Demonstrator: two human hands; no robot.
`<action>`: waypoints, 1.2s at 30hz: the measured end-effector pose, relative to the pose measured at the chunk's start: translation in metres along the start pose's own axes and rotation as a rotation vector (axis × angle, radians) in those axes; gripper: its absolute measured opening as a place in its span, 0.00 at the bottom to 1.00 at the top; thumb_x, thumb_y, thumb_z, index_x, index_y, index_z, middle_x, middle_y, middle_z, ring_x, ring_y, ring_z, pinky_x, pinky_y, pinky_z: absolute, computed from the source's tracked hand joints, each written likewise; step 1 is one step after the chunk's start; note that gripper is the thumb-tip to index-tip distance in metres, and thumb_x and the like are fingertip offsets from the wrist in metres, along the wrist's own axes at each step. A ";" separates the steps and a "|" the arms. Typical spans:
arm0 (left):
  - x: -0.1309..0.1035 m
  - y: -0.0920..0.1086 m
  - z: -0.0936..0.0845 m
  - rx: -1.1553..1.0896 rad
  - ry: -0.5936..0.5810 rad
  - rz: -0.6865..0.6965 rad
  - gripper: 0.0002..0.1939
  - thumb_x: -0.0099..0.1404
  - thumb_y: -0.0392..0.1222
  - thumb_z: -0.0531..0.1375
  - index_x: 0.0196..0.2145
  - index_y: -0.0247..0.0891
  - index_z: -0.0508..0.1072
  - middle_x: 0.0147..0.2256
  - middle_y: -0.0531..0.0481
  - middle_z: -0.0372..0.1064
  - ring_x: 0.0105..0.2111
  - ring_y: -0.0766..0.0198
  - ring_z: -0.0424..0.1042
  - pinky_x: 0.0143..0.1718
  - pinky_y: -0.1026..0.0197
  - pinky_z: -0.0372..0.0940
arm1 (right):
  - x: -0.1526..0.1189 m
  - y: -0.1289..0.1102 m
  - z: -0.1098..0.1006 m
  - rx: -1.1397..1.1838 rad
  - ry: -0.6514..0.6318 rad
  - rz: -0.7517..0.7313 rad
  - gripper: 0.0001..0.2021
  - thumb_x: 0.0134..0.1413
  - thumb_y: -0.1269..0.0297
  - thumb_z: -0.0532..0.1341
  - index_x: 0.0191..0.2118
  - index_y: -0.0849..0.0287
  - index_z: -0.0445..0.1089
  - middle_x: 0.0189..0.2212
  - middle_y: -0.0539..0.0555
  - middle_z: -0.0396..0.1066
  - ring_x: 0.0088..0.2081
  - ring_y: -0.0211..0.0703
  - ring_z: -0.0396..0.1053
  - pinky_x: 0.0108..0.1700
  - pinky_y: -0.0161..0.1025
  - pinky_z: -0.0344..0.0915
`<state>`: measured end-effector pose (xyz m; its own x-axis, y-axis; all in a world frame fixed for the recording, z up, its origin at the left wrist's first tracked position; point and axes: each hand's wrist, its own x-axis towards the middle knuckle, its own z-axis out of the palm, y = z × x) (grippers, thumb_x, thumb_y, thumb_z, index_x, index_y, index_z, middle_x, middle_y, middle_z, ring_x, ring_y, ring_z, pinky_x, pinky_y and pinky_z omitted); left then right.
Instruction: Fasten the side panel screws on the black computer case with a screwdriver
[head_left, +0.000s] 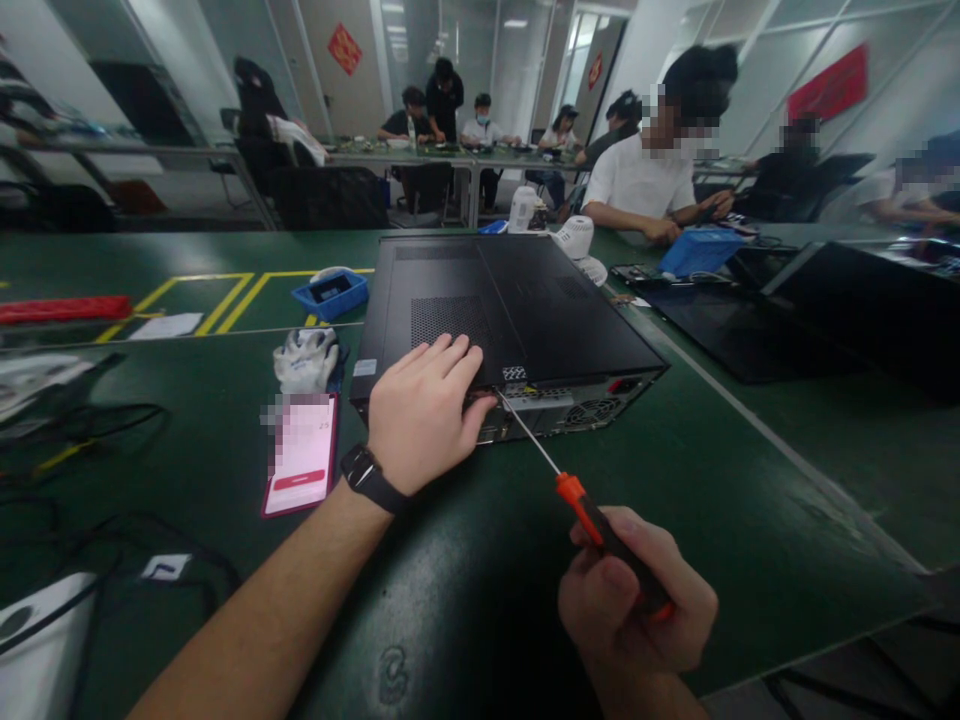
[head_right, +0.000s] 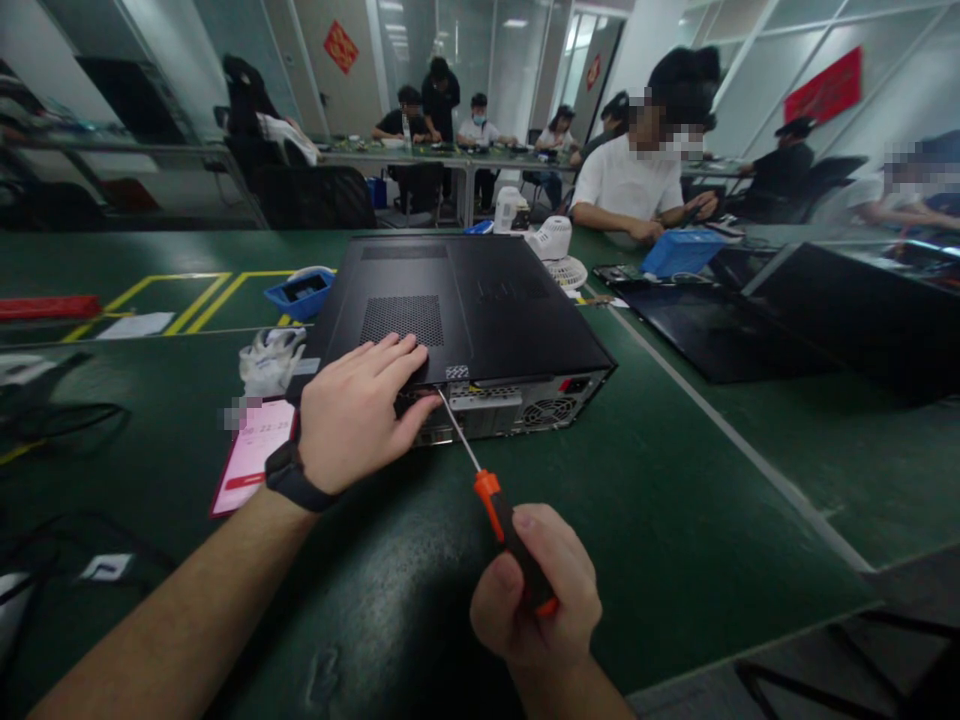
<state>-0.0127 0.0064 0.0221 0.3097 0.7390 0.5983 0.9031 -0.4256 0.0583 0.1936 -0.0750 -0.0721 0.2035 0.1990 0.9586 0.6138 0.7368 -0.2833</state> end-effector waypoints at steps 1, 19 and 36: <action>0.000 0.000 0.000 -0.001 0.002 0.000 0.24 0.72 0.46 0.63 0.61 0.32 0.75 0.64 0.38 0.74 0.65 0.44 0.72 0.67 0.41 0.67 | -0.001 0.001 0.000 -0.012 0.001 0.000 0.19 0.63 0.69 0.65 0.58 0.65 0.73 0.40 0.57 0.78 0.32 0.43 0.77 0.27 0.42 0.77; 0.000 0.000 0.001 0.000 0.007 0.004 0.23 0.72 0.45 0.63 0.61 0.33 0.75 0.64 0.37 0.74 0.65 0.44 0.72 0.67 0.41 0.67 | 0.012 -0.008 0.006 0.138 -0.012 0.029 0.17 0.65 0.70 0.60 0.58 0.63 0.72 0.41 0.57 0.76 0.36 0.46 0.75 0.30 0.46 0.77; 0.000 0.000 0.001 0.008 0.003 0.000 0.23 0.72 0.46 0.63 0.61 0.33 0.75 0.63 0.38 0.74 0.65 0.44 0.72 0.67 0.41 0.67 | 0.011 -0.009 0.004 0.121 -0.056 0.032 0.22 0.59 0.73 0.61 0.59 0.62 0.71 0.41 0.56 0.75 0.36 0.44 0.75 0.31 0.45 0.78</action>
<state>-0.0122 0.0068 0.0211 0.3083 0.7376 0.6007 0.9055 -0.4211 0.0522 0.1877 -0.0771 -0.0593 0.1766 0.2567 0.9502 0.5108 0.8013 -0.3114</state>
